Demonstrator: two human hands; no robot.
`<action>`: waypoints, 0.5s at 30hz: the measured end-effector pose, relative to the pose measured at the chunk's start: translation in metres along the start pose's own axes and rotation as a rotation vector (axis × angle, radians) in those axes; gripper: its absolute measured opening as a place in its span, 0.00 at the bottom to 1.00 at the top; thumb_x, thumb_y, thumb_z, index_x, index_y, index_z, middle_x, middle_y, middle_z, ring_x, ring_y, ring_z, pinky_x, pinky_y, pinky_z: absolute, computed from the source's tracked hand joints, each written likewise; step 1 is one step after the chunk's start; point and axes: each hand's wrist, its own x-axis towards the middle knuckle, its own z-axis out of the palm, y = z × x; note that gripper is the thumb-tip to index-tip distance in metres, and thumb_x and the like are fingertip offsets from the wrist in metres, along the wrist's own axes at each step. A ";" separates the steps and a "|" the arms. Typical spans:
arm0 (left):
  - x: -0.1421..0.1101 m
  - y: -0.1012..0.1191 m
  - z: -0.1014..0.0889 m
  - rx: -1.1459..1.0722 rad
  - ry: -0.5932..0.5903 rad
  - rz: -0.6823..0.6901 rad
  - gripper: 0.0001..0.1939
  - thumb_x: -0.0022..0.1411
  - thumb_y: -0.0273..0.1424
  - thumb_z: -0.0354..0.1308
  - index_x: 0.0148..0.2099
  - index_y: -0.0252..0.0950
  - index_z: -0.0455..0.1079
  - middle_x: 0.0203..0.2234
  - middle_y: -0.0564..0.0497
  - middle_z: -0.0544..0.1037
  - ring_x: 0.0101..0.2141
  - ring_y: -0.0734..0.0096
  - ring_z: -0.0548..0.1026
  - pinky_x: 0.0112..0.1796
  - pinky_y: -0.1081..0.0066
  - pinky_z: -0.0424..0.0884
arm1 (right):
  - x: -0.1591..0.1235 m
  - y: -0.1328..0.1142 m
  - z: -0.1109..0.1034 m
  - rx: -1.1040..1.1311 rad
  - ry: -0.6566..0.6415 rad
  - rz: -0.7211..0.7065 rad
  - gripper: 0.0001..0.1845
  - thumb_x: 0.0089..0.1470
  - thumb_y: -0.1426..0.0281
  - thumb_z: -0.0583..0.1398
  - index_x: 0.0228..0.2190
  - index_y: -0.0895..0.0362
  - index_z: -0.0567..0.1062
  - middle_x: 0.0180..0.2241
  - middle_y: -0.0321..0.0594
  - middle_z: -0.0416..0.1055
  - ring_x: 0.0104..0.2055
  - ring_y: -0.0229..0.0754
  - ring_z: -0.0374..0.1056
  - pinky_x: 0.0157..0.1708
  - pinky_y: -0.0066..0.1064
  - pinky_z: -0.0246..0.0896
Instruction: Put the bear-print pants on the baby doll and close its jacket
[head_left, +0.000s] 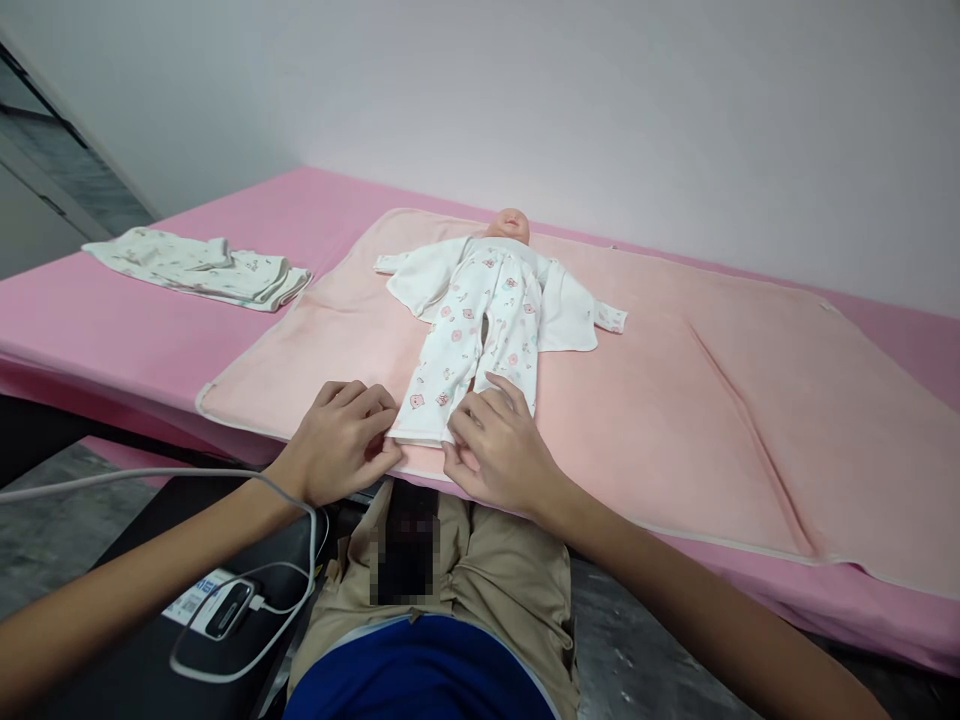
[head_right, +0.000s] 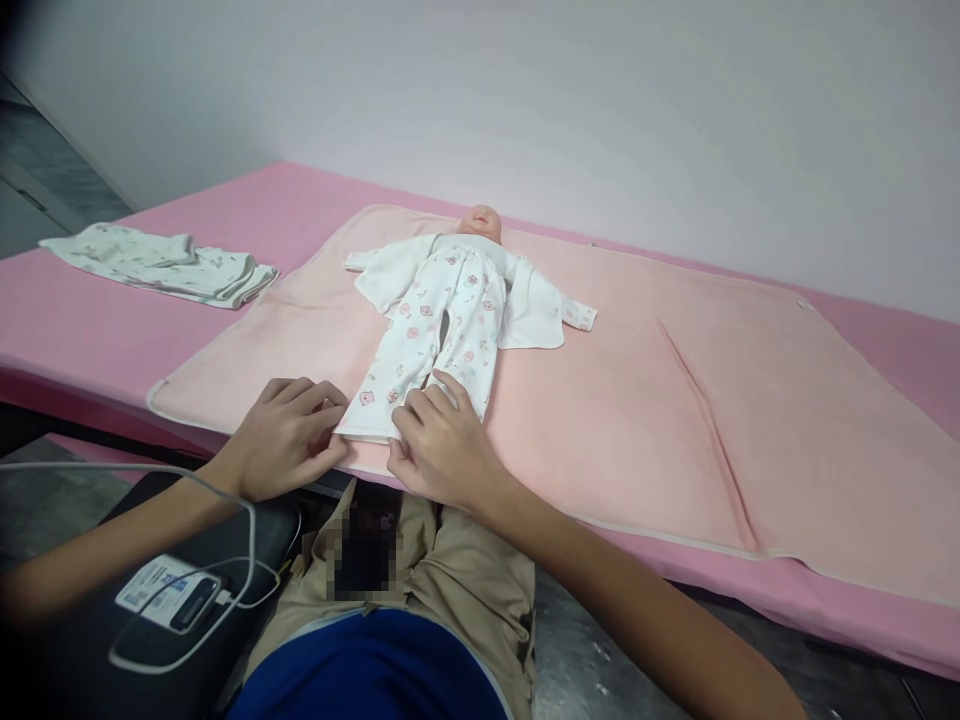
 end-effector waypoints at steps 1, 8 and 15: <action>-0.002 -0.002 0.000 0.007 0.007 0.024 0.03 0.65 0.30 0.58 0.37 0.40 0.71 0.40 0.47 0.81 0.37 0.56 0.73 0.45 0.52 0.65 | -0.004 0.002 -0.004 0.007 0.013 0.013 0.04 0.66 0.68 0.60 0.36 0.53 0.72 0.39 0.41 0.74 0.43 0.48 0.67 0.70 0.51 0.57; 0.005 -0.009 -0.013 -0.085 0.093 0.087 0.02 0.69 0.31 0.56 0.42 0.39 0.66 0.42 0.44 0.78 0.39 0.55 0.72 0.43 0.54 0.65 | -0.046 0.033 -0.032 0.065 -0.019 0.310 0.15 0.66 0.63 0.65 0.51 0.54 0.70 0.50 0.49 0.73 0.52 0.57 0.68 0.53 0.51 0.65; 0.074 0.028 0.006 -0.080 -0.032 0.313 0.22 0.77 0.48 0.57 0.60 0.36 0.67 0.57 0.38 0.77 0.54 0.47 0.73 0.53 0.53 0.67 | -0.053 0.042 -0.036 0.250 -0.121 0.398 0.18 0.67 0.57 0.67 0.49 0.52 0.69 0.47 0.45 0.74 0.49 0.54 0.69 0.51 0.48 0.65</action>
